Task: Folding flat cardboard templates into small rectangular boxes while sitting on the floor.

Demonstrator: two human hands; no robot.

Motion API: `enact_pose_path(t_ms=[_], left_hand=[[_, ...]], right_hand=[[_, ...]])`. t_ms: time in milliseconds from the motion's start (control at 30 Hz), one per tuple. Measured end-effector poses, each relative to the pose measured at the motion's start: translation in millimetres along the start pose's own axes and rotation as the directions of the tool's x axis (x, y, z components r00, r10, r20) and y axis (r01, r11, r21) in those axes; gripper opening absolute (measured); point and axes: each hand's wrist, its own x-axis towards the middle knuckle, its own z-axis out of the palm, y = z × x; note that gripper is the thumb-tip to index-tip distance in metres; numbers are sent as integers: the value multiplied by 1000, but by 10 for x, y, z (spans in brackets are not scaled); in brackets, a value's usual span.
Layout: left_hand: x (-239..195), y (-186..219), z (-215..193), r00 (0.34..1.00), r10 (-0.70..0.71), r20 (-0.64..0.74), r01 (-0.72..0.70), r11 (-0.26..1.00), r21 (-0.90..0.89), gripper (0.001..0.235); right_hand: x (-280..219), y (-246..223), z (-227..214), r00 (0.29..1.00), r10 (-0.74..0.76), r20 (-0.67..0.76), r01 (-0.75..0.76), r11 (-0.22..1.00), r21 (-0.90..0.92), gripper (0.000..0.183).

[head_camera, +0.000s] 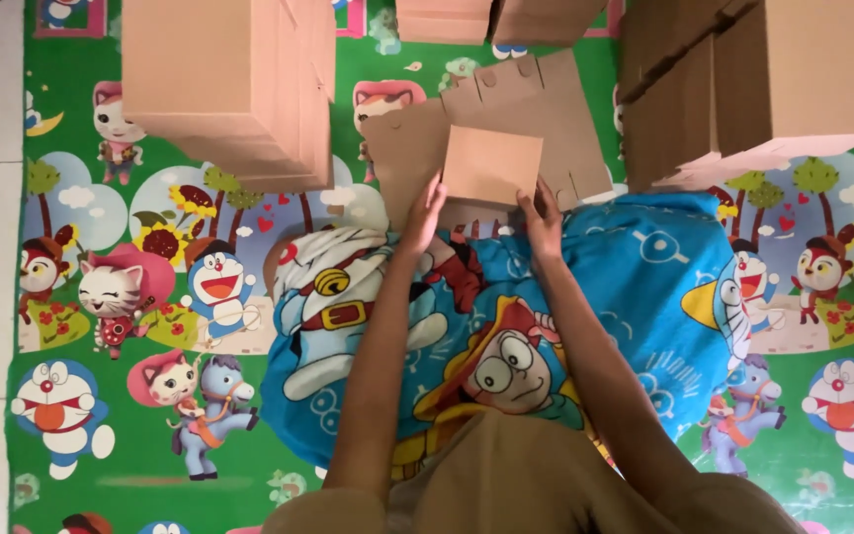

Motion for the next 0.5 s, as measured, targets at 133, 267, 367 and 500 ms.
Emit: enact_pose_path(t_ms=[133, 267, 367, 500], left_hand=[[155, -420, 29, 988, 98, 123, -82, 988, -130, 79], [161, -429, 14, 976, 195, 96, -162, 947, -277, 71], [282, -841, -18, 920, 391, -37, -346, 851, 396, 60], [338, -1112, -24, 946, 315, -77, -115, 547, 830, 126]], right_hand=[[-195, -561, 34, 996, -86, -20, 87, 993, 77, 50], [41, -1212, -221, 960, -269, -82, 281, 934, 222, 33], [575, -1780, -612, 859, -447, -248, 497, 846, 194, 25], [1524, -2625, -916, 907, -421, -26, 360, 740, 568, 50]])
